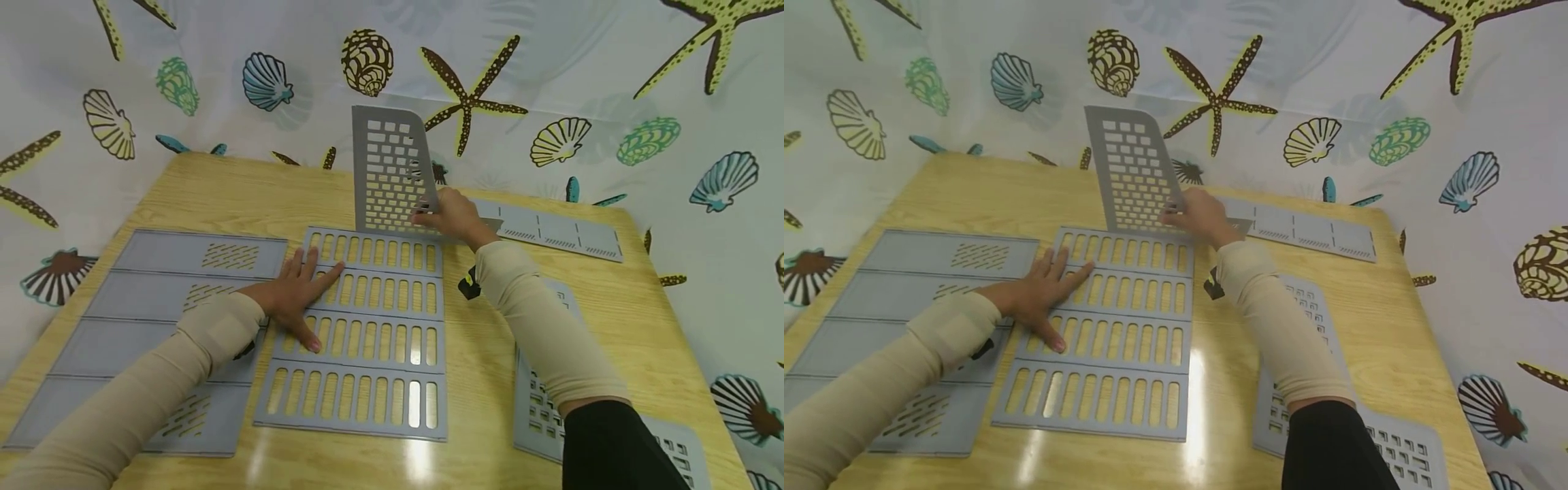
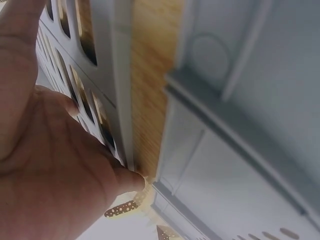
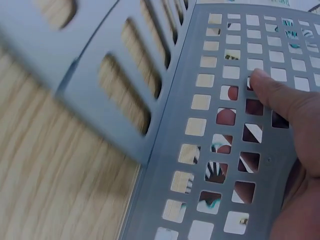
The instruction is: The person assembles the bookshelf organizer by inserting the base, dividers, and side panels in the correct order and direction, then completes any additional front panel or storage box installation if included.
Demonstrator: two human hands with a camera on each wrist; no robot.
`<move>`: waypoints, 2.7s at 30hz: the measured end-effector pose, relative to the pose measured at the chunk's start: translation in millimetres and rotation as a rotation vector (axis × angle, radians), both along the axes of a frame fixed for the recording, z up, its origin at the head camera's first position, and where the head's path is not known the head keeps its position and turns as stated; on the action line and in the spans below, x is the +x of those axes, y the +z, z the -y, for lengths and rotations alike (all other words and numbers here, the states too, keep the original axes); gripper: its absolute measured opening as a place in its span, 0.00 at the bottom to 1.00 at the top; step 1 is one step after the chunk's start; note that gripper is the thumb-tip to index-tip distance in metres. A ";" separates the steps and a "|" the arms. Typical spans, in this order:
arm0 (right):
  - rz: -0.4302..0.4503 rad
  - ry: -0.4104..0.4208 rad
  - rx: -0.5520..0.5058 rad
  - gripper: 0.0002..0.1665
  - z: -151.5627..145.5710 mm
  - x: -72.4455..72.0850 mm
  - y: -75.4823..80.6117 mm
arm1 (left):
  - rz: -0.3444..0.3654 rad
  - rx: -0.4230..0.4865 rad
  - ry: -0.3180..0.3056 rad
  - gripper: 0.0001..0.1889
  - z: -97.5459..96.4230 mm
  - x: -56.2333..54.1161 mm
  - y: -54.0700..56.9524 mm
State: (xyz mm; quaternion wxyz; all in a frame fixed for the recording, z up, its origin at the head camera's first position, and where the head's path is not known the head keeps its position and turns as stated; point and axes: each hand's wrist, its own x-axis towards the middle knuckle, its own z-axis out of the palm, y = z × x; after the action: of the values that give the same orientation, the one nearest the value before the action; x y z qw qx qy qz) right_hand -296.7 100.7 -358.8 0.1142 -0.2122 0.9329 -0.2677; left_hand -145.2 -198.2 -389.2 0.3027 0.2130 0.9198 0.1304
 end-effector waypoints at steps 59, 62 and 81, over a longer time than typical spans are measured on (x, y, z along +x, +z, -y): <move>0.381 -0.303 0.554 0.67 -227.7 221.9 8.8 | -0.009 0.070 0.053 0.75 -8.0 3.2 3.2; 0.394 -0.281 0.446 0.55 -241.4 223.2 8.5 | -0.021 0.023 0.027 0.75 -10.6 2.2 6.2; -0.021 -0.031 -0.209 0.22 -214.7 88.5 50.4 | -0.147 -0.046 0.040 0.71 7.0 -2.9 1.4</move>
State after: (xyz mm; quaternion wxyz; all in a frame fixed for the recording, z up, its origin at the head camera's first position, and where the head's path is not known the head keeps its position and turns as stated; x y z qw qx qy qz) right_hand -208.2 315.4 -308.4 0.0774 -0.2115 0.9041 -0.3632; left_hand -148.1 -205.1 -387.8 0.2366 0.1967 0.9463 0.0994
